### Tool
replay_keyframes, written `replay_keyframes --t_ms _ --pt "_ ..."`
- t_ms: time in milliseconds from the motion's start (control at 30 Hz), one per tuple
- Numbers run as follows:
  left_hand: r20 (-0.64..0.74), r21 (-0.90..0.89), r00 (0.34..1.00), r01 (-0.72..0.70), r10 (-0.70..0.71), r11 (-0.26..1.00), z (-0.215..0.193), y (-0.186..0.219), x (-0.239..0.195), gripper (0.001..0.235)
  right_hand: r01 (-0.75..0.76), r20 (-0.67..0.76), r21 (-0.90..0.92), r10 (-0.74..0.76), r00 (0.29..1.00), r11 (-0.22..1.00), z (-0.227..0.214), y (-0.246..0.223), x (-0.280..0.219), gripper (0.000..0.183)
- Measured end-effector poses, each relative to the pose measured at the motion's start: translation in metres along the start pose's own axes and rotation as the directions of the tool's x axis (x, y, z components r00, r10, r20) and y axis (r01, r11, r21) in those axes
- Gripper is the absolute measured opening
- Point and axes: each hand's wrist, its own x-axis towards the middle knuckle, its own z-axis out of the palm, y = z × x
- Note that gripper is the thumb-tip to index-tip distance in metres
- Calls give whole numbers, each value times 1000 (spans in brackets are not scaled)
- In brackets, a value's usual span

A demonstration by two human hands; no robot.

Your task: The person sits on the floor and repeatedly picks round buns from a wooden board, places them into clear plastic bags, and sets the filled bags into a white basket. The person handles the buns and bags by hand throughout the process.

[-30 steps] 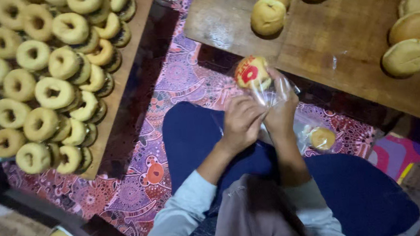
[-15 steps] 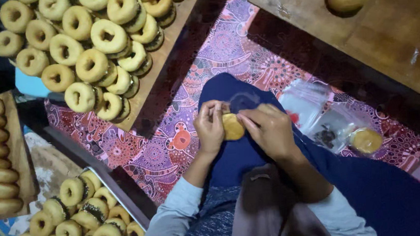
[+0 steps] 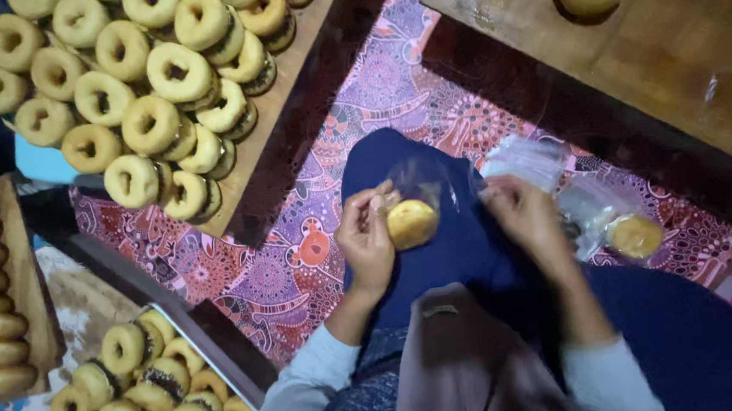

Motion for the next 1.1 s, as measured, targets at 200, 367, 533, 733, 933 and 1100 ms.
replay_keyframes --t_ms 200,367,533,733,933,1100 --pt "186 374 878 -479 442 794 2 -4 -26 20 -75 154 948 -240 959 308 94 93 -46 76" --pt "264 332 955 39 -133 943 -18 -49 -5 30 122 -13 832 -201 979 541 124 108 -23 50" --pt "253 265 927 209 -277 941 -23 -58 -10 19 368 -261 292 -297 919 883 112 90 -24 24" --pt "135 251 950 -306 280 918 -29 -46 -30 14 479 -555 264 -274 785 837 99 69 -21 16" --pt "169 203 981 -128 94 971 -24 -66 -24 23 678 -329 273 -596 732 683 62 52 -12 40" --pt "114 78 993 -23 14 997 -20 -75 -24 28 636 -158 175 -616 772 752 51 57 -6 22"
